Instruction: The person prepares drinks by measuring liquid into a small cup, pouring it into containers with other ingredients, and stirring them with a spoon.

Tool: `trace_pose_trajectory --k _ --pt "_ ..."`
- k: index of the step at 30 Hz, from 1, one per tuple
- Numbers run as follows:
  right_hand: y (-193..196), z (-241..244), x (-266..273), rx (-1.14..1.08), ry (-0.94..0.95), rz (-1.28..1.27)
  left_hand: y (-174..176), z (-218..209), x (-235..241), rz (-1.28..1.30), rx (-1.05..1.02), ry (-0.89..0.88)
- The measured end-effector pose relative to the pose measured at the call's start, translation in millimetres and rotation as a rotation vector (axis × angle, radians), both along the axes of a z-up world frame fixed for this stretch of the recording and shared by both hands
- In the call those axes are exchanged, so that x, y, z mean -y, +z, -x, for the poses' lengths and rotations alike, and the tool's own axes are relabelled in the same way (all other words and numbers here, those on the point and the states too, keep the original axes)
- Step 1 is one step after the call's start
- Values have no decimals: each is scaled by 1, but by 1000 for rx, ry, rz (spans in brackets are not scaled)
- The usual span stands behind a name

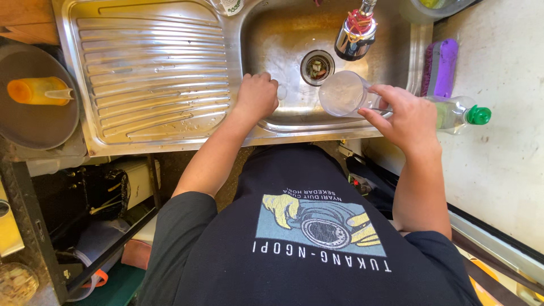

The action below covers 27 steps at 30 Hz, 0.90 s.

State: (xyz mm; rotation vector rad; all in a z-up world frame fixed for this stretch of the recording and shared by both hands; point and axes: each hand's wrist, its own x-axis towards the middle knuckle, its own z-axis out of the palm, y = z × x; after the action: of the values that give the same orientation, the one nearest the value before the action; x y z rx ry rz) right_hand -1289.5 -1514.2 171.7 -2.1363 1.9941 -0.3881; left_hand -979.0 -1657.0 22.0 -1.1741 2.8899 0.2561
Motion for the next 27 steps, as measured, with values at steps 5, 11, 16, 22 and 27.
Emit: trace_pose_trajectory --k 5,11,16,22,27 --pt "0 5 -2 53 -17 -4 10 -9 0 -349 -226 86" --pt "18 0 7 63 26 25 23 -13 -14 -580 -627 110" --pt "37 -6 14 34 88 57 26 -8 -19 -505 -848 117" --pt "68 -20 24 -66 151 90 27 -2 -19 -434 -926 122" --pt "95 -40 32 -194 175 88 22 1 -19 -307 -911 87"
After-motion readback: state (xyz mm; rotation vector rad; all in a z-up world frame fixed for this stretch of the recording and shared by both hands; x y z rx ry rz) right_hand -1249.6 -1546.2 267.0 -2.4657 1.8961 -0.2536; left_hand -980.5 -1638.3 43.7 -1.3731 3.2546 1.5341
